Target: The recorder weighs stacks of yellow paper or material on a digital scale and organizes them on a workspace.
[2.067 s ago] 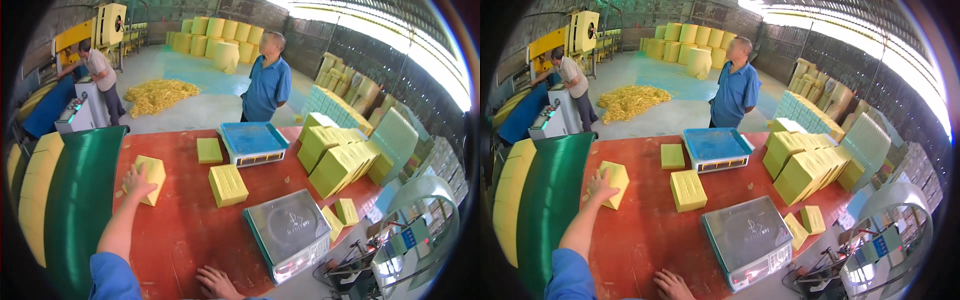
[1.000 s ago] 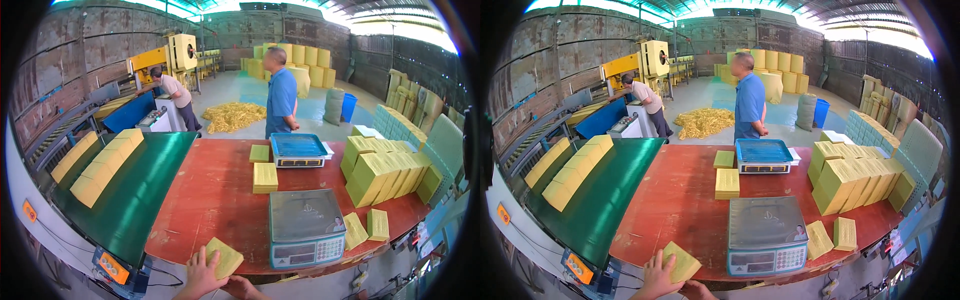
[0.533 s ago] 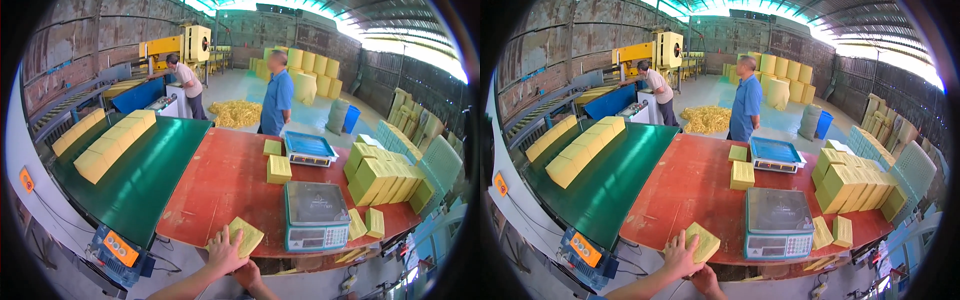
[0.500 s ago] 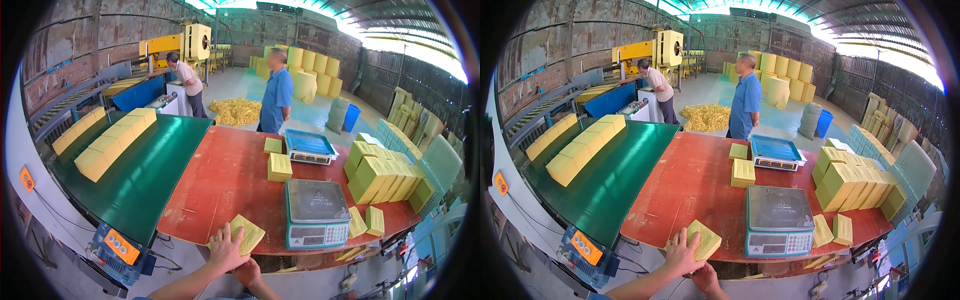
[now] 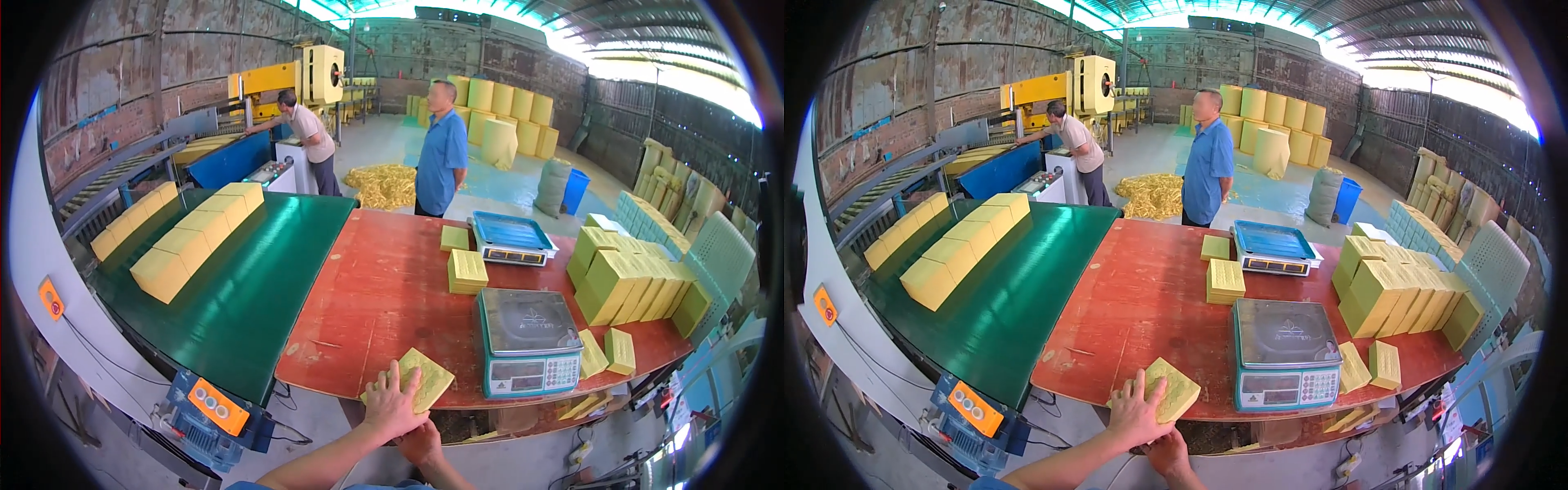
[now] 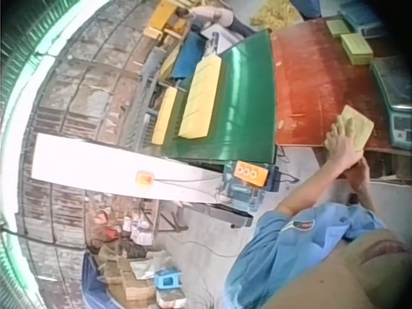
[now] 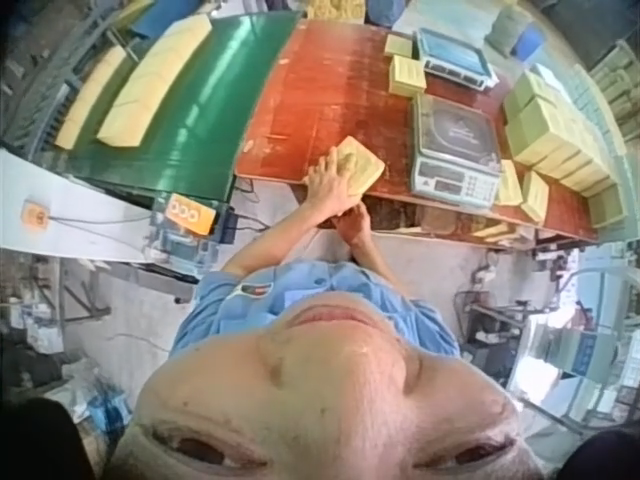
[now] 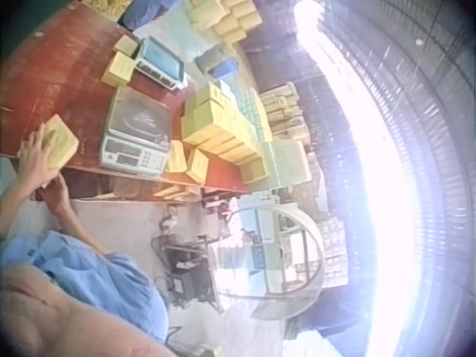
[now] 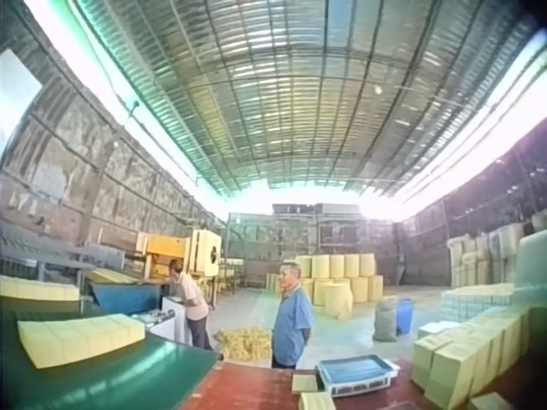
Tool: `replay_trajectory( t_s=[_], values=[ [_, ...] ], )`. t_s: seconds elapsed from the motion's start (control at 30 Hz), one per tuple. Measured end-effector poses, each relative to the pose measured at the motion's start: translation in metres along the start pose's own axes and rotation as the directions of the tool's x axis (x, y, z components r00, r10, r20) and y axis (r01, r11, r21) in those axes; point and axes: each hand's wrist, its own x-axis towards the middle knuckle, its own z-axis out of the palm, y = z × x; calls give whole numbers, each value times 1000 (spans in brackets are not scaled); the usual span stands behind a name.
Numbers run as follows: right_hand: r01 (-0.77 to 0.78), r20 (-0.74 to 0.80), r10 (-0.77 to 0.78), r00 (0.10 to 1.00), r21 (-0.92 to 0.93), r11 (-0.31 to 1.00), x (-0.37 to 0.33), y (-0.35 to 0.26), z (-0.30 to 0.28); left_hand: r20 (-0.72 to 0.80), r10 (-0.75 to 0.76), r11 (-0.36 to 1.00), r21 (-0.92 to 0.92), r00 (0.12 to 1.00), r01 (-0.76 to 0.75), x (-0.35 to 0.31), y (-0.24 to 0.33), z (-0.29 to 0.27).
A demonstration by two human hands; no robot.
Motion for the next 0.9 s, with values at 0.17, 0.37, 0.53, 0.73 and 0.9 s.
replay_trajectory(
  t_s=[0.17,0.37,0.53,0.73,0.9],
  values=[
    [11,-44,-11,999,-10,1000,2,4,3,-1,-4,1000,4,1000,4,0,-3,1],
    [9,-59,-9,998,9,1000,5,5,1,10,2,1000,-1,1000,-2,1,-3,0],
    [6,-36,-5,999,36,999,2,4,4,-6,10,1000,-2,1000,-10,1,-4,1],
    [-5,-32,8,999,68,998,1,2,4,-18,20,1000,24,1000,-19,2,-1,-2],
    [-23,-28,25,999,59,998,-4,-2,11,-2,6,1000,28,1000,-6,2,-2,0]
  ],
)
